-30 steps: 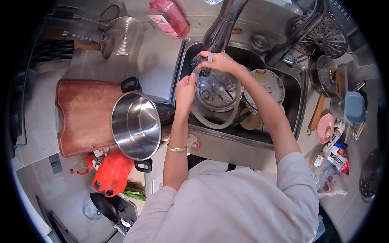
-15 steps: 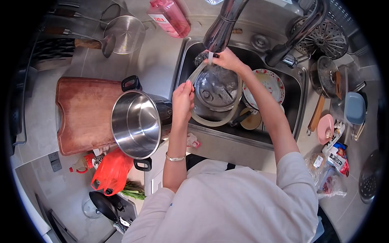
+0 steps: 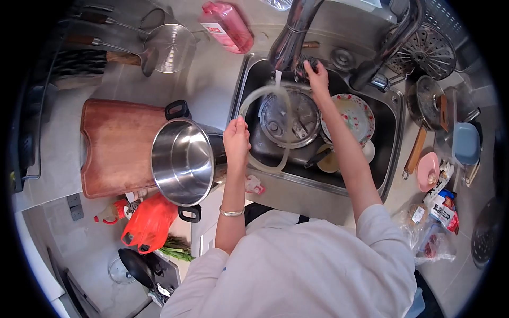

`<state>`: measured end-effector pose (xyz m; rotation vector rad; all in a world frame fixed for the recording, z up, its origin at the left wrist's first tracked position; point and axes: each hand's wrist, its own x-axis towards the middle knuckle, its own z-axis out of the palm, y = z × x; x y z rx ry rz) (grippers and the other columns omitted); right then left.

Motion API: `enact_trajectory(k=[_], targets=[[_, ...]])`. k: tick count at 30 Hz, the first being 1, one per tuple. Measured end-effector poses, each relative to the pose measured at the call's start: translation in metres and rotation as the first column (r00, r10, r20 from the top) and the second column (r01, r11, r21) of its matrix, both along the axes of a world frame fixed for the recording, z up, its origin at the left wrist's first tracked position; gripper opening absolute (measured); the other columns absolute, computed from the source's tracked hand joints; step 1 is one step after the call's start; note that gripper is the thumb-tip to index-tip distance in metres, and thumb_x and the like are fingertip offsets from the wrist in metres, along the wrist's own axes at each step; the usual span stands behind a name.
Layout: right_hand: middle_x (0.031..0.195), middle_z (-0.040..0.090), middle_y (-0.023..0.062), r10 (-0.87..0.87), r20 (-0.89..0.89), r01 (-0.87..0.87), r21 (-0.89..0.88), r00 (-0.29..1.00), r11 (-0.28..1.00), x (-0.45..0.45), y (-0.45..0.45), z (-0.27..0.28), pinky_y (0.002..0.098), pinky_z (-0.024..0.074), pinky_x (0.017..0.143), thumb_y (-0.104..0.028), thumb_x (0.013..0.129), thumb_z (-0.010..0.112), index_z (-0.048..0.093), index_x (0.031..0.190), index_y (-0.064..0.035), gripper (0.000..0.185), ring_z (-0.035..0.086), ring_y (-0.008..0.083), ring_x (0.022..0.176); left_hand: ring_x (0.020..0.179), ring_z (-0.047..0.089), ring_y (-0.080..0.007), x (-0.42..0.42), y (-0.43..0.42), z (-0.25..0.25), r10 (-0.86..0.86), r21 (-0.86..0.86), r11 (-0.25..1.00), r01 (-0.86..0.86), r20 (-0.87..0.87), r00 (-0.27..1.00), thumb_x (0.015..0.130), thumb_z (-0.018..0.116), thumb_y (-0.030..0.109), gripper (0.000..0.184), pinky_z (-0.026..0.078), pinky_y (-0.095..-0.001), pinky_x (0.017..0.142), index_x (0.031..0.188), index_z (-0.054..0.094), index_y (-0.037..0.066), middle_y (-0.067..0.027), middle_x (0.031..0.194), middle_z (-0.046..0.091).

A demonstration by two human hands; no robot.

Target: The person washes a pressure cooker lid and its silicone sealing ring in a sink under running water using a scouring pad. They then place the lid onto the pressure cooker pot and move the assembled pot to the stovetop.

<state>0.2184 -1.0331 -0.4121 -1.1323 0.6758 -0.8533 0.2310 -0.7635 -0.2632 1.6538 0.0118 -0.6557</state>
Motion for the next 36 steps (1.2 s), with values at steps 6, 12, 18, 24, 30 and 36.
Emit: enact_trajectory(k=[6, 12, 18, 24, 30, 36], targets=[[0.109, 0.061, 0.0145, 0.285, -0.436, -0.469, -0.406, 0.853, 0.784, -0.021, 0.033, -0.056, 0.0294, 0.0416, 0.090, -0.037, 0.080, 0.065, 0.061, 0.110, -0.0054, 0.044, 0.056, 0.0204, 0.105, 0.041, 0.025, -0.0014, 0.006, 0.007, 0.002, 0.051, -0.031, 0.998, -0.052, -0.036, 0.998, 0.095, 0.046, 0.032, 0.030, 0.018, -0.0183, 0.034, 0.073, 0.046, 0.011, 0.0075, 0.053, 0.034], [0.079, 0.056, 0.0022, 0.542, -0.100, -0.524, 0.163, 0.834, 0.836, -0.017, 0.110, -0.024, 0.0256, 0.0446, 0.066, -0.036, 0.093, 0.048, 0.059, 0.104, -0.0047, 0.035, 0.054, 0.0115, 0.073, 0.040, 0.028, -0.0017, 0.017, 0.003, -0.006, 0.079, -0.178, 0.981, -0.082, -0.024, 0.997, 0.094, 0.047, 0.030, 0.028, 0.020, -0.0182, 0.034, 0.076, 0.046, 0.009, 0.0053, 0.054, 0.037], [0.058, 0.039, -0.0056, 0.456, -0.023, -0.404, 0.426, 0.890, 0.809, -0.013, 0.100, 0.000, 0.0207, 0.0243, 0.039, -0.045, 0.090, 0.049, 0.053, 0.079, -0.0077, 0.039, 0.034, 0.0046, 0.045, 0.046, 0.038, -0.0039, 0.027, -0.017, -0.024, 0.101, -0.065, 0.994, -0.088, 0.232, 0.967, 0.094, 0.047, 0.029, 0.027, 0.032, -0.0192, 0.039, 0.083, 0.050, 0.005, 0.0003, 0.059, 0.046], [0.055, 0.035, -0.0079, 0.476, 0.052, -0.451, 0.423, 0.878, 0.786, -0.030, 0.085, 0.055, 0.0196, 0.0187, 0.040, -0.048, 0.089, 0.051, 0.052, 0.074, -0.0099, 0.041, 0.027, 0.0023, 0.043, 0.051, 0.045, -0.0056, 0.041, -0.014, -0.063, 0.048, 0.041, 0.997, -0.059, 0.232, 0.971, 0.094, 0.045, 0.031, 0.030, 0.042, -0.0202, 0.046, 0.098, 0.055, 0.003, -0.0029, 0.068, 0.054], [0.053, 0.032, -0.0090, 0.542, -0.116, -0.510, 0.223, 0.832, 0.831, -0.042, 0.071, 0.089, 0.0194, 0.0196, 0.041, -0.039, 0.092, 0.051, 0.052, 0.074, -0.0088, 0.035, 0.027, 0.0016, 0.043, 0.052, 0.050, -0.0085, 0.046, -0.006, -0.117, 0.014, 0.084, 0.996, -0.017, 0.043, 0.999, 0.095, 0.043, 0.032, 0.030, 0.046, -0.0238, 0.048, 0.097, 0.055, 0.004, -0.0045, 0.069, 0.057], [0.055, 0.047, -0.0036, 0.502, -0.167, -0.522, -0.111, 0.848, 0.846, -0.037, 0.069, 0.078, 0.0221, 0.0317, 0.045, -0.029, 0.089, 0.055, 0.061, 0.087, -0.0026, 0.027, 0.041, 0.0037, 0.048, 0.054, 0.049, -0.0090, 0.042, 0.000, -0.132, 0.045, 0.079, 0.996, -0.048, 0.034, 0.998, 0.094, 0.043, 0.033, 0.030, 0.043, -0.0234, 0.048, 0.100, 0.054, 0.005, -0.0045, 0.071, 0.057]])
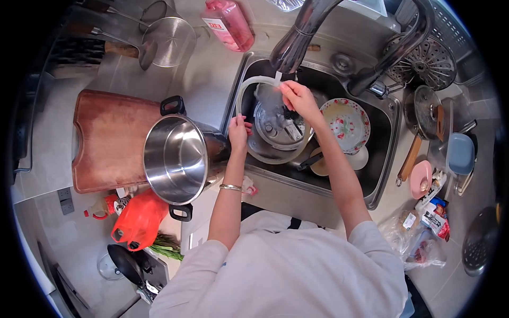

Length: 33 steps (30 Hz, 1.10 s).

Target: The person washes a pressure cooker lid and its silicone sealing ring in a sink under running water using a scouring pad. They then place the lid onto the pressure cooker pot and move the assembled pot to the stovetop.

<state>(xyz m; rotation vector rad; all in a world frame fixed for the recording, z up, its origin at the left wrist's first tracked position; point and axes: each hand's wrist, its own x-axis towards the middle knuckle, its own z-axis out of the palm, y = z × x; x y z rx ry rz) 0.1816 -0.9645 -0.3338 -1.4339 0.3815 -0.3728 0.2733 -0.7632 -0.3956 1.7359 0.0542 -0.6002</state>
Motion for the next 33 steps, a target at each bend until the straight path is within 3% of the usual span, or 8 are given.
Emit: enact_trajectory(k=[4, 6, 11, 14, 18, 26, 28, 33], targets=[[0.061, 0.057, 0.0021, 0.009, 0.030, -0.007, -0.073, 1.000, 0.997, 0.008, 0.000, 0.008, 0.0235, 0.0410, 0.051, -0.023, 0.086, 0.060, 0.061, 0.090, -0.0007, 0.022, 0.052, 0.0066, 0.054, 0.062, 0.051, -0.0105, 0.003, -0.009, -0.020, 0.021, 0.032, 0.999, -0.021, -0.005, 1.000, 0.091, 0.047, 0.039, 0.032, 0.039, -0.0245, 0.049, 0.104, 0.052, 0.010, -0.0040, 0.076, 0.058], [0.066, 0.062, 0.0057, -0.044, 0.119, 0.066, -0.187, 0.992, 0.980, 0.014, 0.006, 0.013, 0.0254, 0.0445, 0.055, -0.022, 0.083, 0.063, 0.061, 0.090, 0.0001, 0.023, 0.057, 0.0100, 0.058, 0.078, 0.053, -0.0159, 0.004, -0.022, -0.016, -0.090, 0.127, 0.987, 0.101, -0.084, 0.992, 0.090, 0.049, 0.038, 0.030, 0.041, -0.0308, 0.066, 0.106, 0.050, 0.012, -0.0056, 0.091, 0.058], [0.078, 0.064, 0.0117, -0.104, 0.099, 0.137, -0.428, 0.990, 0.893, 0.009, 0.002, 0.037, 0.0303, 0.0483, 0.062, -0.024, 0.078, 0.068, 0.065, 0.088, -0.0025, 0.024, 0.063, 0.0216, 0.067, 0.087, 0.056, -0.0177, 0.000, -0.069, -0.005, -0.182, -0.252, 0.959, 0.131, -0.189, 0.965, 0.085, 0.059, 0.022, 0.026, 0.046, -0.0336, 0.078, 0.104, 0.048, 0.008, -0.0056, 0.098, 0.055], [0.074, 0.061, 0.0086, -0.165, 0.040, 0.148, -0.674, 0.986, 0.724, -0.006, -0.004, 0.065, 0.0318, 0.0469, 0.060, -0.024, 0.079, 0.066, 0.066, 0.089, -0.0068, 0.020, 0.060, 0.0236, 0.066, 0.070, 0.055, -0.0107, 0.006, -0.083, -0.006, -0.117, -0.281, 0.957, 0.069, -0.158, 0.981, 0.082, 0.061, 0.009, 0.024, 0.046, -0.0237, 0.061, 0.102, 0.049, 0.005, -0.0040, 0.084, 0.055], [0.073, 0.058, 0.0082, -0.162, 0.110, 0.192, -0.701, 0.981, 0.687, -0.023, -0.010, 0.081, 0.0326, 0.0457, 0.060, -0.023, 0.081, 0.062, 0.065, 0.092, -0.0078, 0.019, 0.059, 0.0240, 0.067, 0.078, 0.059, -0.0152, 0.012, -0.075, -0.017, -0.117, -0.164, 0.982, 0.099, -0.105, 0.988, 0.084, 0.061, 0.014, 0.020, 0.051, -0.0305, 0.071, 0.100, 0.052, 0.006, -0.0054, 0.088, 0.059], [0.080, 0.062, 0.0111, -0.171, 0.119, 0.207, -0.634, 0.978, 0.745, -0.087, -0.001, 0.092, 0.0272, 0.0452, 0.061, -0.013, 0.087, 0.057, 0.057, 0.100, -0.0034, 0.016, 0.061, 0.0198, 0.068, 0.076, 0.060, -0.0077, -0.031, -0.026, 0.085, -0.133, 0.105, 0.991, 0.088, 0.569, 0.811, 0.084, 0.061, 0.007, 0.014, 0.048, -0.0239, 0.067, 0.097, 0.062, 0.002, -0.0050, 0.085, 0.066], [0.082, 0.062, 0.0095, -0.170, -0.011, 0.112, -0.711, 0.985, 0.694, -0.101, 0.006, 0.096, 0.0259, 0.0447, 0.063, -0.011, 0.089, 0.053, 0.057, 0.104, -0.0039, 0.017, 0.060, 0.0168, 0.071, 0.079, 0.062, -0.0109, -0.048, -0.010, 0.136, -0.175, 0.131, 0.984, 0.119, 0.610, 0.773, 0.083, 0.060, 0.004, 0.013, 0.049, -0.0248, 0.066, 0.096, 0.063, 0.003, -0.0087, 0.090, 0.067], [0.091, 0.064, 0.0083, -0.105, 0.106, 0.148, -0.615, 0.989, 0.775, -0.102, 0.042, 0.121, 0.0247, 0.0441, 0.068, -0.007, 0.091, 0.048, 0.056, 0.110, -0.0043, 0.021, 0.059, 0.0142, 0.076, 0.089, 0.065, -0.0228, -0.062, 0.020, 0.202, -0.161, 0.141, 0.987, 0.079, 0.836, 0.524, 0.077, 0.059, -0.001, 0.017, 0.051, -0.0308, 0.069, 0.093, 0.063, 0.003, -0.0137, 0.096, 0.066]])
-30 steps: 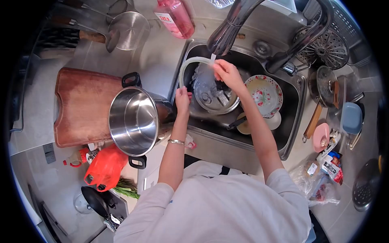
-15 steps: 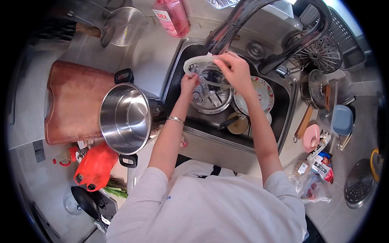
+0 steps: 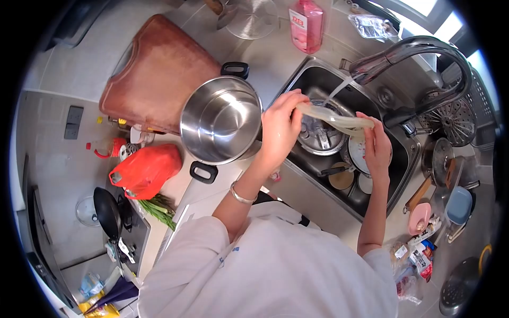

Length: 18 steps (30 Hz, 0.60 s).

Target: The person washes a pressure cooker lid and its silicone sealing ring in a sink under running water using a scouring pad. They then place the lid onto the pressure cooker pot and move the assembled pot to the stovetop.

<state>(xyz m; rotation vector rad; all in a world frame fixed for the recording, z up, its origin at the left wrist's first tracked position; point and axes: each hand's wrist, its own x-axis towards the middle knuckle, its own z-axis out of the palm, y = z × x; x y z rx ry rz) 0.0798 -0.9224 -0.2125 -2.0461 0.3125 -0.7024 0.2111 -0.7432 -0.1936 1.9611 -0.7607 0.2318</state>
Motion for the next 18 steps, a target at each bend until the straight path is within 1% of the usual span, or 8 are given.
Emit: enact_trajectory(k=[2, 6, 9, 10, 11, 13, 15, 18], targets=[[0.097, 0.064, 0.0090, 0.027, 0.046, -0.029, 0.046, 0.999, 0.999, 0.009, 0.008, -0.001, 0.0243, 0.0443, 0.071, -0.002, 0.091, 0.044, 0.057, 0.110, -0.0040, 0.023, 0.059, 0.0149, 0.079, 0.090, 0.065, -0.0241, 0.000, 0.008, 0.013, -0.031, 0.014, 0.999, 0.031, -0.011, 0.999, 0.076, 0.059, -0.001, 0.016, 0.051, -0.0309, 0.071, 0.091, 0.063, 0.003, -0.0133, 0.097, 0.066], [0.098, 0.065, 0.0089, 0.115, 0.339, -0.095, -0.074, 0.934, 0.993, 0.046, 0.029, 0.038, 0.0248, 0.0466, 0.070, 0.003, 0.089, 0.041, 0.057, 0.108, -0.0037, 0.026, 0.060, 0.0147, 0.078, 0.092, 0.064, -0.0224, 0.005, 0.039, 0.056, -0.043, -0.017, 0.999, 0.046, 0.137, 0.990, 0.076, 0.059, -0.001, 0.017, 0.050, -0.0299, 0.077, 0.092, 0.062, 0.004, -0.0112, 0.097, 0.066], [0.096, 0.065, 0.0086, 0.169, 0.397, -0.168, -0.037, 0.902, 0.985, 0.067, 0.054, 0.091, 0.0267, 0.0478, 0.068, 0.004, 0.086, 0.045, 0.058, 0.107, -0.0045, 0.026, 0.062, 0.0176, 0.081, 0.094, 0.064, -0.0225, 0.023, 0.079, 0.088, 0.102, -0.134, 0.988, -0.071, 0.237, 0.966, 0.075, 0.061, -0.001, 0.017, 0.051, -0.0305, 0.078, 0.090, 0.062, 0.004, -0.0105, 0.099, 0.066], [0.094, 0.064, 0.0090, 0.200, 0.375, -0.166, -0.121, 0.905, 0.979, 0.074, 0.063, 0.106, 0.0279, 0.0483, 0.066, 0.003, 0.085, 0.048, 0.058, 0.107, -0.0052, 0.025, 0.062, 0.0204, 0.080, 0.095, 0.063, -0.0193, 0.024, 0.095, 0.102, 0.176, -0.174, 0.974, -0.149, 0.154, 0.972, 0.077, 0.061, 0.001, 0.016, 0.050, -0.0295, 0.080, 0.093, 0.063, 0.002, -0.0097, 0.102, 0.066], [0.093, 0.064, 0.0094, 0.224, 0.352, -0.158, -0.207, 0.909, 0.965, 0.082, 0.072, 0.116, 0.0292, 0.0488, 0.064, 0.002, 0.084, 0.051, 0.058, 0.107, -0.0059, 0.024, 0.063, 0.0232, 0.079, 0.092, 0.063, -0.0165, 0.027, 0.109, 0.115, 0.286, -0.130, 0.957, -0.258, 0.285, 0.915, 0.080, 0.059, 0.000, 0.016, 0.049, -0.0288, 0.082, 0.096, 0.063, 0.001, -0.0087, 0.102, 0.066], [0.090, 0.062, 0.0101, 0.314, 0.445, -0.156, -0.355, 0.839, 0.922, 0.104, 0.096, 0.125, 0.0328, 0.0490, 0.063, -0.005, 0.082, 0.057, 0.057, 0.105, -0.0069, 0.023, 0.061, 0.0271, 0.076, 0.089, 0.063, -0.0160, 0.043, 0.147, 0.118, 0.372, -0.149, 0.928, -0.342, 0.322, 0.871, 0.083, 0.059, 0.002, 0.017, 0.048, -0.0276, 0.080, 0.099, 0.063, 0.000, -0.0090, 0.102, 0.066], [0.089, 0.061, 0.0105, 0.380, 0.444, -0.234, -0.348, 0.812, 0.908, 0.124, 0.121, 0.118, 0.0377, 0.0489, 0.064, -0.011, 0.082, 0.059, 0.055, 0.099, -0.0065, 0.018, 0.059, 0.0298, 0.077, 0.085, 0.063, -0.0148, 0.058, 0.187, 0.108, 0.531, 0.052, 0.827, -0.560, 0.255, 0.808, 0.084, 0.060, 0.005, 0.018, 0.048, -0.0273, 0.076, 0.101, 0.063, -0.001, -0.0105, 0.098, 0.067], [0.085, 0.058, 0.0114, 0.475, 0.271, -0.375, -0.348, 0.837, 0.859, 0.147, 0.150, 0.079, 0.0407, 0.0485, 0.065, -0.015, 0.084, 0.057, 0.050, 0.092, -0.0046, 0.015, 0.059, 0.0313, 0.079, 0.078, 0.063, -0.0136, 0.087, 0.239, 0.058, 0.482, 0.235, 0.825, -0.513, 0.181, 0.857, 0.085, 0.061, 0.011, 0.020, 0.048, -0.0284, 0.069, 0.101, 0.063, -0.001, -0.0133, 0.088, 0.068]])
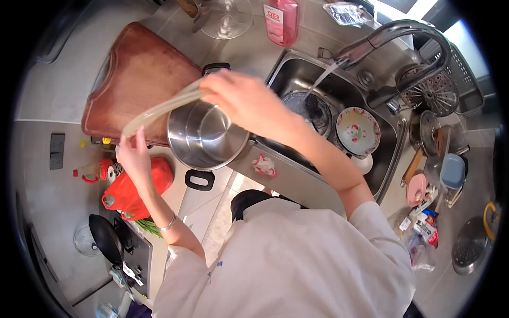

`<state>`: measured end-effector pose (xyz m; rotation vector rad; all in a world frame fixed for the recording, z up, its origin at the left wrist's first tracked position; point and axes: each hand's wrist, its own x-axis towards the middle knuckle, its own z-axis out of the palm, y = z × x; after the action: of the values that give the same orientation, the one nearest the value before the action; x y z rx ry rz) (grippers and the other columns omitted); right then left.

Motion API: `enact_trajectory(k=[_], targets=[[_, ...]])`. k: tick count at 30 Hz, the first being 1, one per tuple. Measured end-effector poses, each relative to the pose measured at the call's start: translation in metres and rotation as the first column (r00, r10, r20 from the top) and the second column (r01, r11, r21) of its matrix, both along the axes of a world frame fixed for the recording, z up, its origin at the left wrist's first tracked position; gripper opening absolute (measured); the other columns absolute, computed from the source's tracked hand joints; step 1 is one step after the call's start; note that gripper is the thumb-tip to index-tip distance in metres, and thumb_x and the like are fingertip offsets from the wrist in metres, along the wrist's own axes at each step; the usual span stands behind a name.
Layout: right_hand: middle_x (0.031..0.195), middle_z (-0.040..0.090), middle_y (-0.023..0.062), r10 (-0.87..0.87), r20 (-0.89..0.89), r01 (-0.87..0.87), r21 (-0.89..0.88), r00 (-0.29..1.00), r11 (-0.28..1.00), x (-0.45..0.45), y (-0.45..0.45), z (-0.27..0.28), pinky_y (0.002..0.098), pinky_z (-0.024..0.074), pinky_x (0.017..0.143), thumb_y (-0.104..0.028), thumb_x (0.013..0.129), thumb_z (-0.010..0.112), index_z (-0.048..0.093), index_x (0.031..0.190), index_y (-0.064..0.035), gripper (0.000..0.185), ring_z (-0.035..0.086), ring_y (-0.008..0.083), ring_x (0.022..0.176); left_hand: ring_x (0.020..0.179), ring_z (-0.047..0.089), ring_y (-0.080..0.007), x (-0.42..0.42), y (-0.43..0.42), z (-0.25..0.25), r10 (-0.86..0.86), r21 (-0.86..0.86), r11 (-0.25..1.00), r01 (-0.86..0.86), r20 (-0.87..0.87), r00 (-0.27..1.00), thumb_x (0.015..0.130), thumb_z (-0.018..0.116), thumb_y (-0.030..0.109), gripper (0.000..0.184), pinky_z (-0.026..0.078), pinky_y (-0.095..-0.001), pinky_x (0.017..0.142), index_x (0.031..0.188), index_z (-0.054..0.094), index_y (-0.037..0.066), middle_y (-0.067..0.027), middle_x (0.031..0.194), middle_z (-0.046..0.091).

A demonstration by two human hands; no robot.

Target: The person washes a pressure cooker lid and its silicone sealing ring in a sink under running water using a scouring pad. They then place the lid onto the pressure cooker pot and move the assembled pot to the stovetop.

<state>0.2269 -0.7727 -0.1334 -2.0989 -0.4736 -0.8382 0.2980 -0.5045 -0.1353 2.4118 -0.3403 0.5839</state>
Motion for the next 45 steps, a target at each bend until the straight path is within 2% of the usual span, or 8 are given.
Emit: enact_trajectory(k=[5, 8, 19, 25, 29, 35, 41, 45], targets=[[0.088, 0.057, 0.0125, -0.052, -0.376, -0.028, -0.203, 0.925, 0.979, 0.012, 0.015, -0.074, 0.0386, 0.0497, 0.070, -0.010, 0.080, 0.058, 0.054, 0.096, -0.0040, 0.018, 0.058, 0.0306, 0.082, 0.081, 0.065, -0.0263, -0.011, 0.014, -0.049, -0.248, 0.170, 0.946, 0.275, -0.164, 0.955, 0.080, 0.060, 0.004, 0.015, 0.050, -0.0346, 0.073, 0.094, 0.064, 0.001, -0.0151, 0.093, 0.066], [0.089, 0.058, 0.0101, -0.161, -0.220, -0.010, -0.619, 0.962, 0.785, 0.006, 0.014, -0.100, 0.0355, 0.0499, 0.075, -0.006, 0.070, 0.060, 0.057, 0.088, -0.0035, 0.018, 0.058, 0.0267, 0.085, 0.092, 0.061, -0.0278, -0.023, -0.002, -0.053, -0.290, 0.433, 0.853, 0.291, -0.070, 0.954, 0.073, 0.058, -0.003, 0.020, 0.049, -0.0375, 0.081, 0.091, 0.065, 0.004, -0.0115, 0.097, 0.065], [0.087, 0.058, 0.0074, -0.063, -0.228, -0.058, -0.488, 0.972, 0.871, -0.012, 0.012, -0.064, 0.0343, 0.0482, 0.076, -0.022, 0.065, 0.068, 0.060, 0.089, -0.0051, 0.031, 0.059, 0.0240, 0.086, 0.095, 0.060, -0.0255, -0.012, -0.028, -0.038, -0.335, 0.484, 0.849, 0.214, 0.178, 0.925, 0.072, 0.059, -0.004, 0.027, 0.049, -0.0353, 0.080, 0.096, 0.065, 0.005, -0.0109, 0.101, 0.063], [0.083, 0.060, 0.0050, 0.102, -0.213, -0.166, -0.309, 0.972, 0.936, -0.041, 0.011, -0.090, 0.0342, 0.0444, 0.086, -0.034, 0.067, 0.069, 0.060, 0.087, -0.0057, 0.036, 0.059, 0.0221, 0.090, 0.112, 0.051, -0.0323, -0.017, -0.013, -0.055, -0.348, 0.508, 0.690, 0.516, -0.392, 0.852, 0.071, 0.058, -0.004, 0.034, 0.044, -0.0392, 0.092, 0.105, 0.061, 0.001, -0.0182, 0.114, 0.057], [0.084, 0.060, 0.0043, 0.022, -0.042, -0.033, -0.276, 0.999, 0.960, -0.044, 0.015, -0.110, 0.0350, 0.0428, 0.092, -0.027, 0.071, 0.067, 0.064, 0.080, -0.0071, 0.022, 0.058, 0.0198, 0.092, 0.114, 0.049, -0.0319, 0.000, -0.006, -0.062, -0.331, 0.584, 0.563, 0.585, -0.488, 0.807, 0.069, 0.053, -0.008, 0.033, 0.042, -0.0386, 0.093, 0.101, 0.061, -0.003, -0.0194, 0.113, 0.057], [0.085, 0.060, 0.0036, 0.047, -0.335, -0.160, -0.320, 0.941, 0.934, -0.041, 0.018, -0.092, 0.0350, 0.0427, 0.092, -0.026, 0.074, 0.065, 0.064, 0.089, -0.0091, 0.022, 0.058, 0.0202, 0.089, 0.098, 0.056, -0.0334, -0.002, -0.027, -0.082, -0.317, 0.810, 0.354, 0.468, -0.366, 0.875, 0.072, 0.053, -0.003, 0.007, 0.042, -0.0409, 0.093, 0.073, 0.060, 0.000, -0.0186, 0.084, 0.060], [0.075, 0.055, 0.0054, 0.252, -0.237, -0.286, -0.121, 0.938, 0.951, -0.026, 0.021, -0.097, 0.0334, 0.0473, 0.073, -0.024, 0.076, 0.066, 0.060, 0.087, -0.0075, 0.021, 0.057, 0.0220, 0.078, 0.107, 0.055, -0.0351, 0.016, -0.022, -0.034, -0.430, 0.499, 0.681, 0.537, -0.321, 0.844, 0.075, 0.056, 0.000, 0.010, 0.045, -0.0388, 0.090, 0.082, 0.064, -0.002, -0.0203, 0.103, 0.062], [0.073, 0.055, 0.0076, 0.091, -0.083, -0.066, 0.266, 0.992, 0.962, -0.005, 0.013, -0.068, 0.0356, 0.0428, 0.060, -0.020, 0.078, 0.066, 0.058, 0.084, -0.0067, 0.016, 0.055, 0.0246, 0.068, 0.088, 0.064, -0.0273, 0.029, -0.051, 0.028, -0.428, 0.375, 0.778, 0.504, -0.271, 0.862, 0.081, 0.055, 0.002, 0.018, 0.047, -0.0312, 0.076, 0.098, 0.061, -0.002, -0.0157, 0.096, 0.064]])
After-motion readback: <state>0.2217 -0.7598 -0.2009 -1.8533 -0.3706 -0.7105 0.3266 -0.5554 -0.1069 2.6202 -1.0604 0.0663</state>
